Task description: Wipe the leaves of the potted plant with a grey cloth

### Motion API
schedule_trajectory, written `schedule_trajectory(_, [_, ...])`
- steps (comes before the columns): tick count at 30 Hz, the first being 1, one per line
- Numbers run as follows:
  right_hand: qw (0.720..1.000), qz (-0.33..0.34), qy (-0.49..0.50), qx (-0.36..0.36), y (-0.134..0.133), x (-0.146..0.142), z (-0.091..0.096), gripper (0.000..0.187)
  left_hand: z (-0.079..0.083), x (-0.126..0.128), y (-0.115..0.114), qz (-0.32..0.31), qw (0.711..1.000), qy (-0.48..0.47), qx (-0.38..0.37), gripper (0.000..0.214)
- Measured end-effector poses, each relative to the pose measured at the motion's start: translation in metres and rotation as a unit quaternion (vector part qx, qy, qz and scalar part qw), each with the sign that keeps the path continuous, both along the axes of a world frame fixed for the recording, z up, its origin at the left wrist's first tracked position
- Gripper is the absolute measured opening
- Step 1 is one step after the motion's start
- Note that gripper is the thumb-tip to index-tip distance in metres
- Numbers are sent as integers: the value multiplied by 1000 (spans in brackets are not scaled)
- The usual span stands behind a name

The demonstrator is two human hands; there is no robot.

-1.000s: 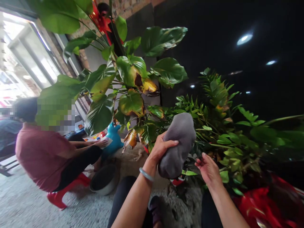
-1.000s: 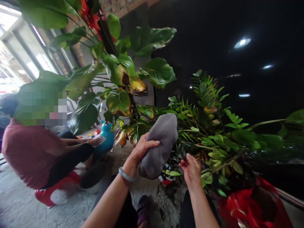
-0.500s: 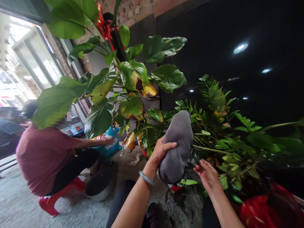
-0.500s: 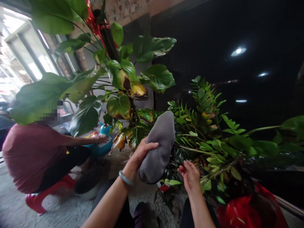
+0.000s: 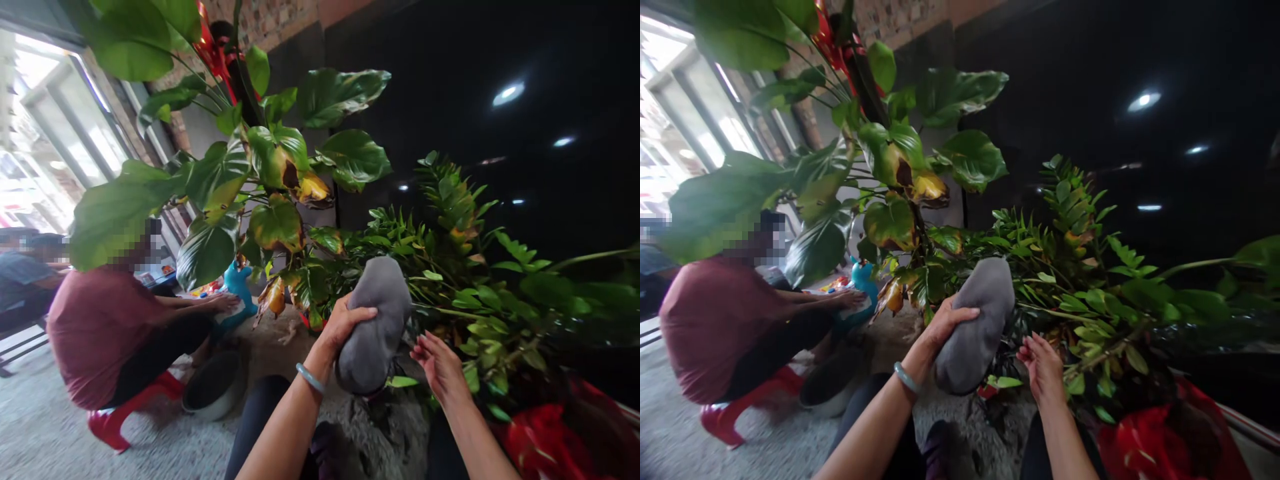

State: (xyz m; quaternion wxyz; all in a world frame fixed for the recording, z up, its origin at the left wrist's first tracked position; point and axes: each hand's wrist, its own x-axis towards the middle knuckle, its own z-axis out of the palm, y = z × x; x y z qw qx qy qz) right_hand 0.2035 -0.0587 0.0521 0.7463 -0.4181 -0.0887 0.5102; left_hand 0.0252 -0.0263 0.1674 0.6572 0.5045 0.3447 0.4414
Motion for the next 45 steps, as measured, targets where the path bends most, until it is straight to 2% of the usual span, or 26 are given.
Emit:
schedule_trajectory(2, [1000,1,0,0,1,-1,1,39,-10,8,4,20,999,28,6,48])
schedule_trajectory(3, [1000,3,0,-1,1,-1,2,39,-17,9,4,2,998,63,1,45])
schedule_trajectory(5, [1000,12,-3,-1,1,-2,2,38,-27,7,-3,-74,986,147,-18,39])
schedule_trajectory(7, [1000,26,-6,2,-1,-3,2,37,-28,-2,-12,-152,967,201,-35,36])
schedule_trajectory(9, [999,43,-10,6,-4,-3,3,36,-18,-12,-19,-179,964,192,-48,37])
schedule_trajectory(12, [998,60,-17,2,-7,-1,6,37,2,-20,-18,-145,981,112,-57,41])
schedule_trajectory(14, [998,64,-21,-5,-8,0,7,38,10,-18,-11,-105,992,58,-49,45])
schedule_trajectory(16, [998,64,-24,-8,-7,1,8,39,7,-10,-3,-55,998,24,-34,47])
schedule_trajectory(19, [997,66,-28,-8,-3,2,6,39,-12,4,1,-1,999,40,-22,45])
schedule_trajectory(20, [997,66,-28,-8,-2,2,4,39,-19,6,-1,-12,997,74,-21,42])
schedule_trajectory(22, [997,67,-26,-10,-1,2,1,39,-27,5,-8,-85,983,162,-25,37])
schedule_trajectory(24, [998,66,-22,-10,-1,2,-1,38,-22,-1,-16,-170,960,219,-28,36])
schedule_trajectory(25, [998,64,-21,-9,-2,1,-2,39,-15,-5,-17,-189,957,219,-26,37])
schedule_trajectory(27, [998,59,-19,-7,-3,0,-2,39,6,-9,-14,-159,973,167,-11,41])
schedule_trajectory(30, [998,52,-17,-4,-4,-2,1,38,30,-6,2,-10,997,66,43,46])
schedule_trajectory(32, [999,50,-16,-3,-4,-3,3,38,30,-1,11,88,993,39,74,42])
schedule_trajectory(33, [999,49,-15,-5,-4,-3,4,39,24,1,13,114,989,47,78,39])
schedule_trajectory(34, [999,48,-15,-7,-3,-3,4,40,16,2,12,115,988,67,72,36])
schedule_trajectory(35, [999,48,-14,-9,-3,-3,3,41,6,1,8,87,990,99,55,33])
schedule_trajectory(37, [999,47,-13,-14,-2,-2,2,42,-11,-5,-4,-36,984,172,8,34])
schedule_trajectory(39, [999,46,-12,-15,-3,-1,2,42,-15,-14,-17,-140,969,203,-22,37])
schedule_trajectory(40, [999,46,-11,-13,-4,0,2,42,-12,-17,-22,-155,968,196,-24,38])
schedule_trajectory(42, [999,46,-10,-9,-6,0,3,42,5,-19,-22,-112,982,151,1,39])
schedule_trajectory(45, [999,48,-11,-3,-7,-2,6,42,30,-12,-7,16,996,66,63,42])
